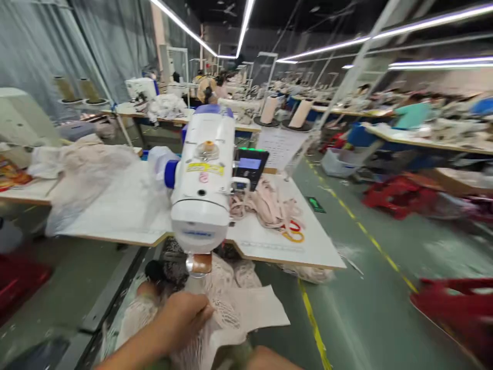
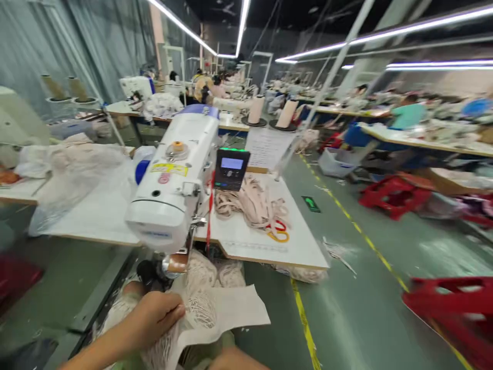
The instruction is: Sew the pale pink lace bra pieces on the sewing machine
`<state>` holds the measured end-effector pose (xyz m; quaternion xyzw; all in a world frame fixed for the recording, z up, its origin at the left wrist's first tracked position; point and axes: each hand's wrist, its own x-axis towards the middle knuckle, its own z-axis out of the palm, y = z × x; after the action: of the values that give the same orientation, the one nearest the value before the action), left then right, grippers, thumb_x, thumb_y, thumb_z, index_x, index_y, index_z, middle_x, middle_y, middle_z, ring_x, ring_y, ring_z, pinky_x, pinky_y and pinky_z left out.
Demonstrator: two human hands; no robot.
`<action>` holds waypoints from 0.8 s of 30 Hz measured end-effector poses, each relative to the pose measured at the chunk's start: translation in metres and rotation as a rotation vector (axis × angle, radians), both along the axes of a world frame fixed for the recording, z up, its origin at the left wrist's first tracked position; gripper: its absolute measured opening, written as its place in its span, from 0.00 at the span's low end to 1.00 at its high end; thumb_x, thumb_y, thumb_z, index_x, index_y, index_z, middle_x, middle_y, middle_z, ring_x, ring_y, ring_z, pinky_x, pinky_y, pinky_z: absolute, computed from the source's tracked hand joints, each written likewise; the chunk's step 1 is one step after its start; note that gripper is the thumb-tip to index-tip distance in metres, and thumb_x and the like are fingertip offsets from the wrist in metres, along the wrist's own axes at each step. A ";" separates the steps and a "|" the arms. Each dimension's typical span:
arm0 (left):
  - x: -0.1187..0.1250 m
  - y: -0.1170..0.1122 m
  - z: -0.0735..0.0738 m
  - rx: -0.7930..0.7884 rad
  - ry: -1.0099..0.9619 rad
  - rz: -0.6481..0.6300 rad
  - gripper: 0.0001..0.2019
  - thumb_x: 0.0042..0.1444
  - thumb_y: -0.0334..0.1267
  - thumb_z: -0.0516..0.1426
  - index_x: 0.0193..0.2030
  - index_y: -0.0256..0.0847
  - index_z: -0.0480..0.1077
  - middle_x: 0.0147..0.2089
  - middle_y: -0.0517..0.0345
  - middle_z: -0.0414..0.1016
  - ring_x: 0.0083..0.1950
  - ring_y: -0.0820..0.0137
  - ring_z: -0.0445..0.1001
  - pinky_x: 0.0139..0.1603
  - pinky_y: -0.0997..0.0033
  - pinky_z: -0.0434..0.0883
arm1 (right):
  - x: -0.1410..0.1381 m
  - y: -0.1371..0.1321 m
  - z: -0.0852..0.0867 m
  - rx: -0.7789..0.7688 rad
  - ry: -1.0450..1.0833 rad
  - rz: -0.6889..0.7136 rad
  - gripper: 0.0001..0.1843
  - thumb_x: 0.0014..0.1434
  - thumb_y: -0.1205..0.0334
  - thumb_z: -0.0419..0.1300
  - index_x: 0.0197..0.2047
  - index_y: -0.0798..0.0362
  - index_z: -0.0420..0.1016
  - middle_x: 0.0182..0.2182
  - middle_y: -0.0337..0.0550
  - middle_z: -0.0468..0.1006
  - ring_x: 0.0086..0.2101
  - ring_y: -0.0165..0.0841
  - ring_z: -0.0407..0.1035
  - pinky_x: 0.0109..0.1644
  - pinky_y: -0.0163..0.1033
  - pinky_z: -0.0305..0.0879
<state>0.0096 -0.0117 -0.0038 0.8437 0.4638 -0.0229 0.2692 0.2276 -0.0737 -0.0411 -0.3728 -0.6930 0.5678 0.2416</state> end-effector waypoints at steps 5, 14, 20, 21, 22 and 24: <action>0.016 -0.001 0.049 0.067 0.067 -0.402 0.10 0.63 0.38 0.57 0.32 0.40 0.76 0.28 0.55 0.79 0.26 0.66 0.73 0.24 0.66 0.47 | 0.007 0.039 0.013 -0.015 0.045 -0.019 0.51 0.44 0.21 0.60 0.60 0.51 0.70 0.50 0.53 0.75 0.50 0.46 0.70 0.55 0.46 0.65; -0.033 0.043 0.060 -0.147 -0.219 0.050 0.16 0.60 0.46 0.58 0.26 0.39 0.67 0.20 0.67 0.61 0.22 0.77 0.58 0.24 0.74 0.48 | -0.014 0.089 0.028 0.381 -0.013 0.048 0.20 0.70 0.52 0.52 0.29 0.54 0.71 0.25 0.39 0.70 0.29 0.30 0.64 0.34 0.35 0.55; -0.053 0.079 0.036 -0.085 -0.341 0.341 0.15 0.56 0.50 0.59 0.34 0.39 0.73 0.28 0.58 0.74 0.30 0.67 0.70 0.30 0.73 0.62 | -0.022 0.125 0.031 0.284 -0.196 -0.115 0.17 0.64 0.54 0.58 0.26 0.53 0.73 0.23 0.39 0.74 0.25 0.31 0.67 0.30 0.34 0.53; -0.055 0.084 0.032 -0.041 -0.375 0.340 0.14 0.56 0.49 0.60 0.37 0.39 0.73 0.31 0.56 0.76 0.33 0.66 0.72 0.32 0.72 0.65 | -0.023 0.129 0.032 0.219 -0.207 -0.120 0.17 0.63 0.53 0.59 0.26 0.53 0.74 0.23 0.39 0.75 0.26 0.32 0.68 0.30 0.34 0.55; -0.056 0.088 0.028 -0.007 -0.408 0.327 0.12 0.55 0.47 0.60 0.38 0.39 0.74 0.32 0.56 0.78 0.34 0.65 0.73 0.34 0.71 0.66 | -0.023 0.134 0.034 0.165 -0.207 -0.124 0.17 0.63 0.52 0.59 0.26 0.53 0.75 0.24 0.40 0.77 0.27 0.34 0.70 0.30 0.34 0.57; -0.058 0.095 0.024 0.036 -0.451 0.279 0.09 0.56 0.44 0.58 0.37 0.41 0.73 0.34 0.57 0.78 0.35 0.66 0.73 0.34 0.72 0.67 | -0.024 0.140 0.038 0.101 -0.164 -0.121 0.14 0.62 0.52 0.60 0.31 0.52 0.80 0.29 0.42 0.81 0.33 0.39 0.74 0.35 0.36 0.63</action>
<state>-0.0480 0.0828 0.0198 0.7599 0.5044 0.2116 0.3513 0.2034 0.0667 -0.0034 -0.4465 -0.7144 0.4840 0.2367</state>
